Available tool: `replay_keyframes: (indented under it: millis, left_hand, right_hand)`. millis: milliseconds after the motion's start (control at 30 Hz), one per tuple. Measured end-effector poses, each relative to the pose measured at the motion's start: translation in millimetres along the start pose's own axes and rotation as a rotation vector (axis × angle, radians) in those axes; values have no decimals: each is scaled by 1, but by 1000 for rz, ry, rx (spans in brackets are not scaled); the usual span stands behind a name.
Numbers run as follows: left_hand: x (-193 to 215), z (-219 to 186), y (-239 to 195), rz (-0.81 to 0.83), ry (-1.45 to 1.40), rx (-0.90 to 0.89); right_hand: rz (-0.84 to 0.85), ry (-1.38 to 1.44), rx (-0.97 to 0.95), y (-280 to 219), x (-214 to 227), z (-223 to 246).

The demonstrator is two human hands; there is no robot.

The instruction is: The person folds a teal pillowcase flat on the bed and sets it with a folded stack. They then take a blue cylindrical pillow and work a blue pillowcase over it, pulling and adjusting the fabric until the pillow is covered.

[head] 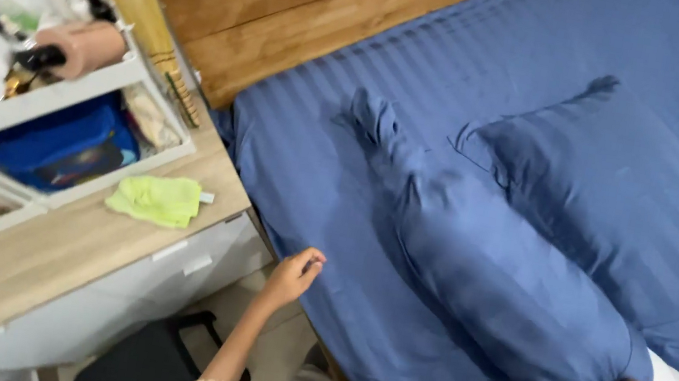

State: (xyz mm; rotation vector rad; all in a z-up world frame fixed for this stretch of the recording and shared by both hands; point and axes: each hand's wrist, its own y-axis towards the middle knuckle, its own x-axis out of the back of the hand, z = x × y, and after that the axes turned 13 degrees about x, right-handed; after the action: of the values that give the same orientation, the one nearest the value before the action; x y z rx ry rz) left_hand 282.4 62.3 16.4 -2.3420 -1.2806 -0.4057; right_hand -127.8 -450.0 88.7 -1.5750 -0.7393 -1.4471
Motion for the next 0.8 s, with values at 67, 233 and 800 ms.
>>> replay_keyframes:
  millis: [67, 233, 800]
  left_hand:
    - [0, -13, 35, 48, 15, -2]
    - [-31, -50, 122, -12, 86, -419]
    - [-28, 18, 414, 284, -1059, 78]
  right_hand:
    - [4, 54, -63, -7, -70, -32]
    - [-86, 396, -182, -27, -133, -50]
    - [246, 146, -528, 1, -65, 48]
